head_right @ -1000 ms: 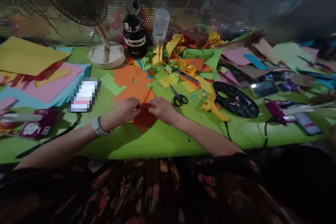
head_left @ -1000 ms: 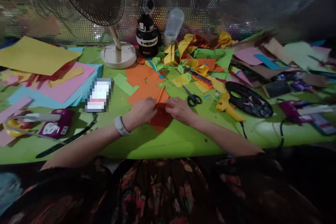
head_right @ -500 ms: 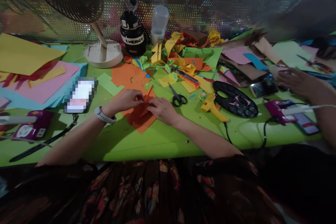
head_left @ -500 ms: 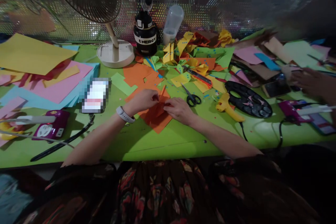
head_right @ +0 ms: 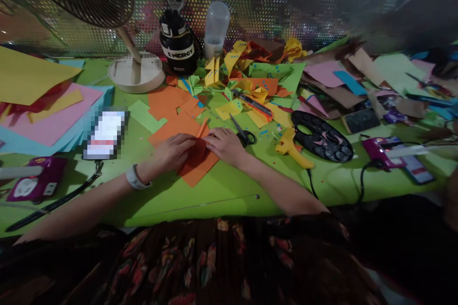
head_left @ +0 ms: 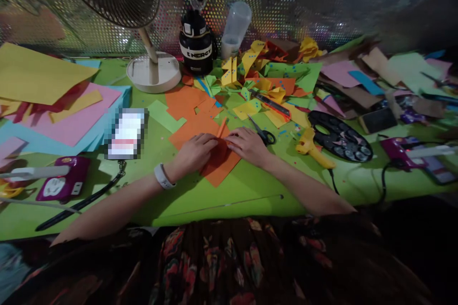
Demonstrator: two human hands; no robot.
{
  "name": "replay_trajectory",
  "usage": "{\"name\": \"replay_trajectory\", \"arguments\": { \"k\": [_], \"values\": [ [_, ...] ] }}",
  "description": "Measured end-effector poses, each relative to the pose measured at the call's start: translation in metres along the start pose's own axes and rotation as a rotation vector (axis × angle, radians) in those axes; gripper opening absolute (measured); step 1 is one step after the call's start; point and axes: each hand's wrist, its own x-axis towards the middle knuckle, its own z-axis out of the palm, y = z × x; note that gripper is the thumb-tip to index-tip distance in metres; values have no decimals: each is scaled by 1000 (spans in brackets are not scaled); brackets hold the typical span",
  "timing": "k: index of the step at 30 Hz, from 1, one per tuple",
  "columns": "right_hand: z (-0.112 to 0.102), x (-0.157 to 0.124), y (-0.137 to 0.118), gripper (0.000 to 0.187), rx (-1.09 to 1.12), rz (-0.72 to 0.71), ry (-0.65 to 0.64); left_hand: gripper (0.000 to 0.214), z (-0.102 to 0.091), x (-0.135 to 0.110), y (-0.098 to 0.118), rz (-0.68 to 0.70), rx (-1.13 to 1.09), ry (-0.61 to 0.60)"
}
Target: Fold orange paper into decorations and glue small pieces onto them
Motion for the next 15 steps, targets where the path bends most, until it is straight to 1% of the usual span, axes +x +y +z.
{"name": "replay_trajectory", "arguments": {
  "k": [4,7,11,15],
  "values": [
    [-11,-1,10,24,-66,-75,-7,37,-1,-1,0,-9,12,-30],
    [-15,0,13,24,-116,-114,-7,39,-3,-1,2,-33,10,-54],
    [-11,2,11,24,-125,-128,-20,40,-4,-1,3,-28,6,-60],
    [-3,3,10,25,-101,-86,-11,35,-2,-2,3,-10,2,-34]
  ]
}}
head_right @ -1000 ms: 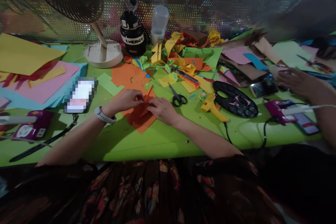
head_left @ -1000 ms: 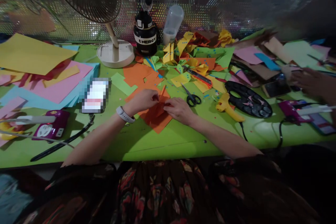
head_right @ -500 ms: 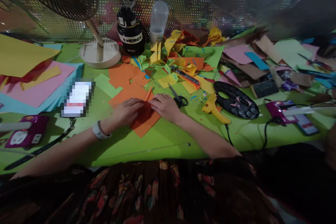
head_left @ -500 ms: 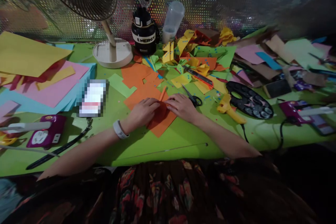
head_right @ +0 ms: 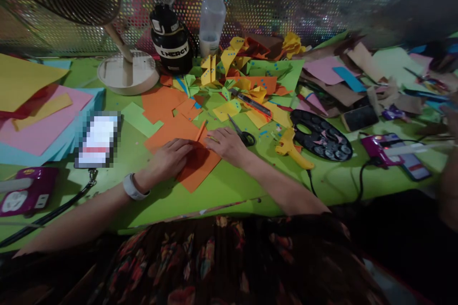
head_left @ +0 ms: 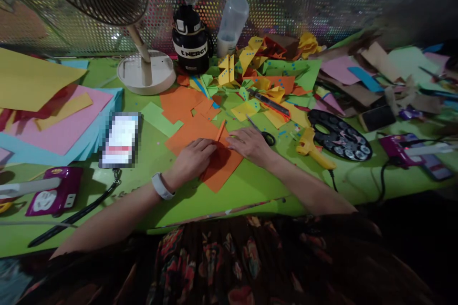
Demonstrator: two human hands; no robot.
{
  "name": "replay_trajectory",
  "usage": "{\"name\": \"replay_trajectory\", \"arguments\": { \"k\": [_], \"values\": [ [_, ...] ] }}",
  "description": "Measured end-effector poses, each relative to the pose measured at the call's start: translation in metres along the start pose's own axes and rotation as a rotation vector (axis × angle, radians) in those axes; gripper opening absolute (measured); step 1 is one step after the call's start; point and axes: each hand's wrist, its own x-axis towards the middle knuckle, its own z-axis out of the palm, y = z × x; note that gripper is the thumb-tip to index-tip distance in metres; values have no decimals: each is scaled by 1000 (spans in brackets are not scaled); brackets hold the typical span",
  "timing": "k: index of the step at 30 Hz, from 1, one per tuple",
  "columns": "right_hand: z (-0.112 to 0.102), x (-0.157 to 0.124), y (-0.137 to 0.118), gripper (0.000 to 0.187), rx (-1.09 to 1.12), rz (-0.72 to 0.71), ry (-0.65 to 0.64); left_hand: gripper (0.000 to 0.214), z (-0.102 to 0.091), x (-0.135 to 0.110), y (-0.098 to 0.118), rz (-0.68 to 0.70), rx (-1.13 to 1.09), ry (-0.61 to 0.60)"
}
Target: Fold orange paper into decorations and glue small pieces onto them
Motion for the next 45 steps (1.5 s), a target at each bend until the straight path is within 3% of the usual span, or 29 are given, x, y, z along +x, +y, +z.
{"name": "replay_trajectory", "arguments": {
  "k": [10,15,22,31,38,45],
  "values": [
    [-16,-4,6,25,139,55,-37,36,-3,0,2,2,-32,7],
    [-34,-9,3,20,209,49,-139,30,0,-4,-2,100,-14,54],
    [-49,-12,-4,44,94,-5,-310,25,2,-8,-6,147,13,77],
    [-38,-14,-2,48,118,7,-280,23,-1,-7,-3,93,2,49],
    [-39,-13,-3,50,135,5,-266,29,1,-8,-3,123,45,27],
    [-37,-14,2,47,190,-9,-235,32,-1,-6,0,66,1,-22]
  ]
}}
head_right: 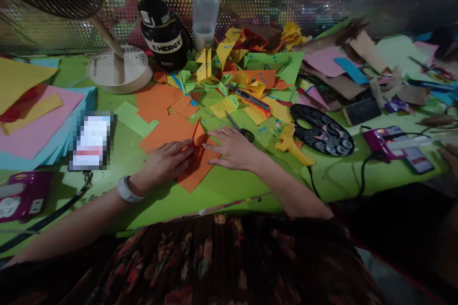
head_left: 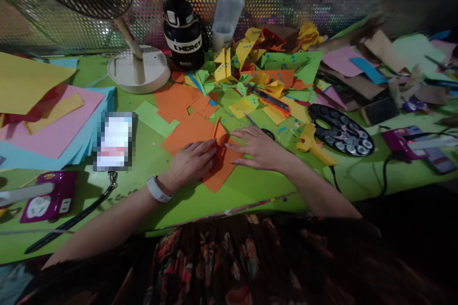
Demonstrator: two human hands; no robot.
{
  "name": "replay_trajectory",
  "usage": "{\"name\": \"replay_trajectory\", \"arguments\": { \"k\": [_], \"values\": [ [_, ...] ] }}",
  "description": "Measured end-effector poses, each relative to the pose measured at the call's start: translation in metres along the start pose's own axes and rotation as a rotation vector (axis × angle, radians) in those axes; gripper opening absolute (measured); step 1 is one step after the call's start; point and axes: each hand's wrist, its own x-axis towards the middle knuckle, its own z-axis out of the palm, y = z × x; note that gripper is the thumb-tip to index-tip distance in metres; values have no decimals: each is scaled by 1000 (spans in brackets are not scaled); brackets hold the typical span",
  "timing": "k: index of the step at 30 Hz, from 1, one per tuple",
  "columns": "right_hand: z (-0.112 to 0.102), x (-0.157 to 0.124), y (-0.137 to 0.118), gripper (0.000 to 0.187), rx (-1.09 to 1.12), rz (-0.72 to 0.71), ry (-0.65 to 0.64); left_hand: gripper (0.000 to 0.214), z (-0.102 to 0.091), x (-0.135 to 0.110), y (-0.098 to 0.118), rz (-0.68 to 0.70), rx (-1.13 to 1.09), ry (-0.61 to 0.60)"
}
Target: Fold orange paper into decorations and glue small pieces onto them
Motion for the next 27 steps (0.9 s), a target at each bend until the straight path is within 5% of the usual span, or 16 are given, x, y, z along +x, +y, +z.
{"name": "replay_trajectory", "arguments": {
  "k": [9,18,27],
  "values": [
    [26,14,2,31,-43,68,229,29,3,-1,-2,58,78,45],
    [42,19,6,32,-86,-18,258,26,2,-3,-1,-3,2,163],
    [40,15,16,29,-20,-39,240,25,1,0,0,123,51,147]
  ]
}}
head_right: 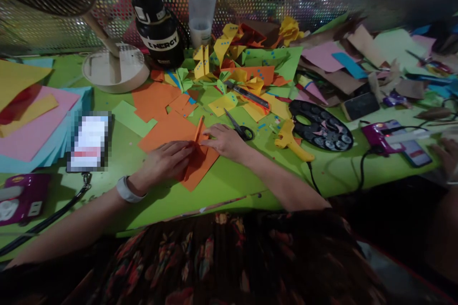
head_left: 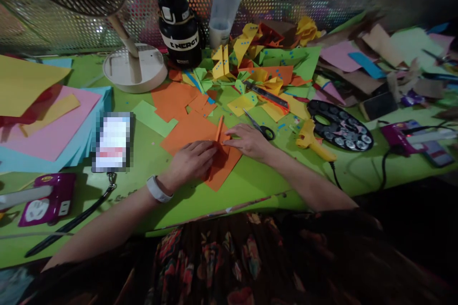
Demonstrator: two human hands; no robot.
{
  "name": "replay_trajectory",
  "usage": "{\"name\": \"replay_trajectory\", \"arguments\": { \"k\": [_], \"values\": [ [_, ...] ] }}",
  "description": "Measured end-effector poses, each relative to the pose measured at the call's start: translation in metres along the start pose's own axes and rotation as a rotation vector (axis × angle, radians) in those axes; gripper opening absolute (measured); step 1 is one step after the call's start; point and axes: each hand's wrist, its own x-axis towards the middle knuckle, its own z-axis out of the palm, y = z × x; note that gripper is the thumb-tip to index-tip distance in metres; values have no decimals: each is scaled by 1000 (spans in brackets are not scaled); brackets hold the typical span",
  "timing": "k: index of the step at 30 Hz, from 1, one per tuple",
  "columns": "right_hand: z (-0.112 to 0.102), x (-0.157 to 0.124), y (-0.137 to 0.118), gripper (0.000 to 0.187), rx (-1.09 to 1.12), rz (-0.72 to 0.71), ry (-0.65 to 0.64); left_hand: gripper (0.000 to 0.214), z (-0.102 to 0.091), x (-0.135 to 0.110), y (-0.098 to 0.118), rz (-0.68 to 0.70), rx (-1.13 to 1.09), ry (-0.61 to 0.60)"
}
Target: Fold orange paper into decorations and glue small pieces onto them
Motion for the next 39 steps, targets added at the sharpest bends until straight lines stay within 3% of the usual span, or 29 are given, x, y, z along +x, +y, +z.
{"name": "replay_trajectory", "arguments": {
  "k": [10,19,23,28,39],
  "values": [
    [1,3,-4,30,-9,-37,-78,30,2,8,4,-238,-118,41],
    [2,6,-7,29,-14,-57,-63,29,4,7,3,-251,-245,61],
    [3,6,-3,30,13,-44,-56,26,4,5,3,-214,-157,68],
    [6,6,0,25,90,-16,-28,23,1,3,3,-55,66,40],
    [-2,4,-11,26,182,172,43,20,1,5,3,32,44,15]
  ]
}}
